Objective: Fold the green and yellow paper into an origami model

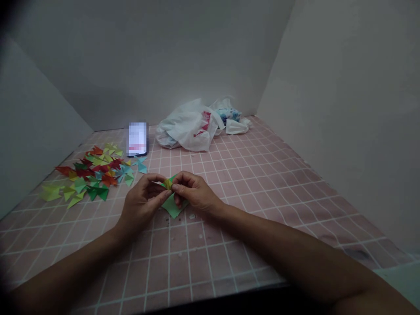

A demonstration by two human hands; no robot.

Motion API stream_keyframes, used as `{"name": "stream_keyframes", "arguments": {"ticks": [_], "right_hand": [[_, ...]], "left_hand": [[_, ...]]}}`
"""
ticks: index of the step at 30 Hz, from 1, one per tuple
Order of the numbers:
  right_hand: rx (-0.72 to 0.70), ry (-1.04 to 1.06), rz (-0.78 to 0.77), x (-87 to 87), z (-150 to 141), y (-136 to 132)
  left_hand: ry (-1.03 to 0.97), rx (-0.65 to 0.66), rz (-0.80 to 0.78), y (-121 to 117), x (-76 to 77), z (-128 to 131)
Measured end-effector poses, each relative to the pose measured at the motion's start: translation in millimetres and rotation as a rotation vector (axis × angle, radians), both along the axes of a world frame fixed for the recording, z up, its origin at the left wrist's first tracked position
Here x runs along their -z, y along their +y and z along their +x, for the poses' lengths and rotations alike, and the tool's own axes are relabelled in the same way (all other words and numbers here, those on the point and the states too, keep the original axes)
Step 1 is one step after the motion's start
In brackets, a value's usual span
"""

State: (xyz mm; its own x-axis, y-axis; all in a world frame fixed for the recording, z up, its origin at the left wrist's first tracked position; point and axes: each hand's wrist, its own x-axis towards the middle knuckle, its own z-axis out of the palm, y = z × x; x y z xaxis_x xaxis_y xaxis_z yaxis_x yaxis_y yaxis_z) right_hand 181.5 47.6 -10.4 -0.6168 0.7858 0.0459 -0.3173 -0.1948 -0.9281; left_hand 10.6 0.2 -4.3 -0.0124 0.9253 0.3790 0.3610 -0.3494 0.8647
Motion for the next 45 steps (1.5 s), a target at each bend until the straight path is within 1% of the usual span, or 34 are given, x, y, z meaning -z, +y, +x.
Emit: {"name": "stream_keyframes", "arguments": {"ticks": [2,6,10,15,20,26,32,36,40,43,45], "right_hand": [[0.008,-0.005,-0.009,0.4,-0.2,-0.2],[0.023,-0.016,-0.017,1.6,-1.6,-1.1],[0.031,-0.014,-0.029,2.0,-2.6,-2.2],[0.021,-0.012,-0.019,1.9,-1.6,-2.2],[0.027,-0.047,-0.009,1.1,-1.4,-2.1],[0.068,-0.079,0.015,0.0,-2.1,-3.2],[0.106,-0.111,0.034,0.0,-2.4,-3.4],[0.087,-0.109,0.044,-1.0,-2.4,-4.6],[0.086,-0.108,0.042,-1.8,-1.5,-4.9],[0.08,-0.122,0.037,-2.1,-1.0,-4.0],[0.091,-0.128,0.037,-2.8,-0.9,-3.4]], "left_hand": [[0.061,-0.021,0.049,0.1,-0.9,-0.1],[0.239,-0.06,0.196,-0.4,-3.8,0.0],[0.352,-0.074,0.24,-1.0,-4.6,0.2],[0.368,-0.082,0.224,-0.4,-3.6,0.1],[0.406,-0.075,0.26,0.1,-3.4,0.1],[0.424,-0.071,0.311,-0.5,-3.8,0.5],[0.418,-0.091,0.31,0.3,-3.4,-1.2],[0.384,-0.081,0.277,0.4,-3.4,-1.8],[0.303,-0.079,0.191,0.4,-4.4,-1.6],[0.188,-0.067,0.072,0.8,-5.5,-1.9],[0.058,-0.045,-0.052,1.3,-6.1,-2.2]]}}
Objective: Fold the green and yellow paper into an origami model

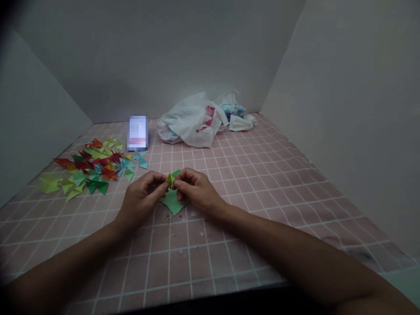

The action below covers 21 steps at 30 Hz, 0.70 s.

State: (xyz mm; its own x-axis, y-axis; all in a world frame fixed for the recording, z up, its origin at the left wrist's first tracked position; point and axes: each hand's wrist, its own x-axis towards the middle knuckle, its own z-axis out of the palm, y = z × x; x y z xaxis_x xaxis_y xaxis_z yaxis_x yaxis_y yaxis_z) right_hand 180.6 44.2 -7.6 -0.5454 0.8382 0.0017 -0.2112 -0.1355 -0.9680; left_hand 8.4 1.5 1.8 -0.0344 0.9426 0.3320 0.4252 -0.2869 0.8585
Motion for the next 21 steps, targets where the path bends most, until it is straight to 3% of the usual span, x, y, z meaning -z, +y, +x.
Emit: {"name": "stream_keyframes", "arguments": {"ticks": [4,8,14,21], "right_hand": [[0.026,-0.015,0.023,-3.1,-0.3,0.4],[0.007,-0.047,-0.015,-2.9,-1.2,0.8],[-0.114,-0.018,-0.082,6.5,0.1,2.8],[-0.127,-0.009,-0.103,5.8,0.1,1.7]], "left_hand": [[-0.357,0.007,-0.254,2.1,-0.5,0.4],[-0.605,-0.022,-0.377,3.2,-2.7,2.8],[-0.733,-0.038,-0.426,1.6,-5.3,5.8],[-0.83,-0.071,-0.469,1.2,-7.2,7.8]]}}
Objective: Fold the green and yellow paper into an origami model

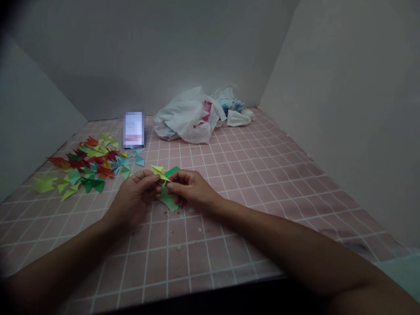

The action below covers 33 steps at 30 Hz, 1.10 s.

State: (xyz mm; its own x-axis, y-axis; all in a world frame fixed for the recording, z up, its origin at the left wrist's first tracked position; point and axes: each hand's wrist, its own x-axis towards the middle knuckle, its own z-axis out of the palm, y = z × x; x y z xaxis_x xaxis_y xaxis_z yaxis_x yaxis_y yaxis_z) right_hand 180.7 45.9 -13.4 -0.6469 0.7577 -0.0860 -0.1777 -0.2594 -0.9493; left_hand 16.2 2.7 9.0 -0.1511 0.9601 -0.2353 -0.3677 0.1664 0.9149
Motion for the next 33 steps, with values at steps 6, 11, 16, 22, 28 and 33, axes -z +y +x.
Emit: {"name": "stream_keyframes", "arguments": {"ticks": [6,11,16,22,28,33], "right_hand": [[0.077,-0.053,0.074,-2.5,-0.8,-2.0],[0.136,-0.079,0.1,-5.0,-0.3,-2.4],[0.119,-0.069,0.125,-6.2,-0.1,-1.5],[0.133,-0.039,0.107,-4.3,0.4,-0.7],[0.137,-0.019,0.086,-3.6,1.6,-0.7],[0.145,-0.023,0.091,-5.1,1.9,0.3]], "left_hand": [[-0.038,0.047,-0.037,-2.2,-0.8,2.9],[-0.079,0.066,-0.086,-3.1,0.9,4.4],[-0.092,0.106,-0.104,-2.7,0.3,4.4],[-0.122,0.142,-0.099,-1.3,0.9,3.5],[-0.118,0.138,-0.095,0.7,1.9,2.2],[-0.069,0.107,-0.062,1.0,1.8,2.4]]}}
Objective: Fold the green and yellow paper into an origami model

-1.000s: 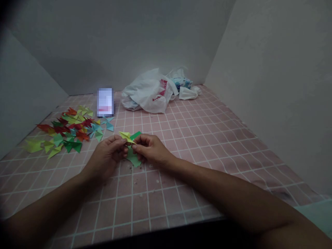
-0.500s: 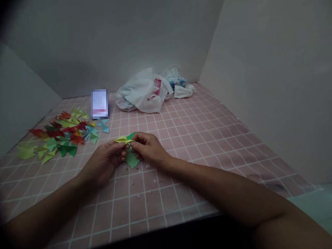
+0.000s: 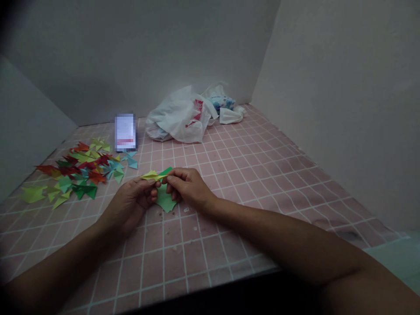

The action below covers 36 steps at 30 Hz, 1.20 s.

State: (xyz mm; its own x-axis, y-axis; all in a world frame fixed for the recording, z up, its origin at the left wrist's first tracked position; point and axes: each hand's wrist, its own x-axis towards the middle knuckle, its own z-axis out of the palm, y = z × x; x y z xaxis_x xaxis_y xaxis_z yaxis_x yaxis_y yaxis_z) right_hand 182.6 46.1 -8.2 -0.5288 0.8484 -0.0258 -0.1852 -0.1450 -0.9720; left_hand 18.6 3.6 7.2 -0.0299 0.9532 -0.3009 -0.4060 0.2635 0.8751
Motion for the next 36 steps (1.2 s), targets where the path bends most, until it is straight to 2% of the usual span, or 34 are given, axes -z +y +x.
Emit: {"name": "stream_keyframes", "arguments": {"ticks": [4,8,11,19,30,36], "right_hand": [[-0.01,-0.014,0.018,-0.1,0.1,0.8],[-0.048,0.009,-0.066,0.7,-0.3,0.9],[-0.059,0.017,-0.112,1.3,-0.7,0.8],[-0.016,-0.003,-0.116,1.5,-2.4,-0.5],[-0.1,-0.018,-0.094,4.9,-1.7,0.6],[-0.116,0.024,-0.142,4.2,-1.8,0.2]], "left_hand": [[0.081,-0.017,0.055,0.6,2.1,-1.0],[0.188,0.05,0.093,2.5,5.9,-4.1],[0.239,0.054,0.12,3.0,6.6,-5.7],[0.212,0.055,0.105,0.0,1.2,-2.3],[0.328,0.074,0.116,-0.3,1.2,-4.8],[0.275,0.092,0.098,0.5,-0.5,-3.5]]}}
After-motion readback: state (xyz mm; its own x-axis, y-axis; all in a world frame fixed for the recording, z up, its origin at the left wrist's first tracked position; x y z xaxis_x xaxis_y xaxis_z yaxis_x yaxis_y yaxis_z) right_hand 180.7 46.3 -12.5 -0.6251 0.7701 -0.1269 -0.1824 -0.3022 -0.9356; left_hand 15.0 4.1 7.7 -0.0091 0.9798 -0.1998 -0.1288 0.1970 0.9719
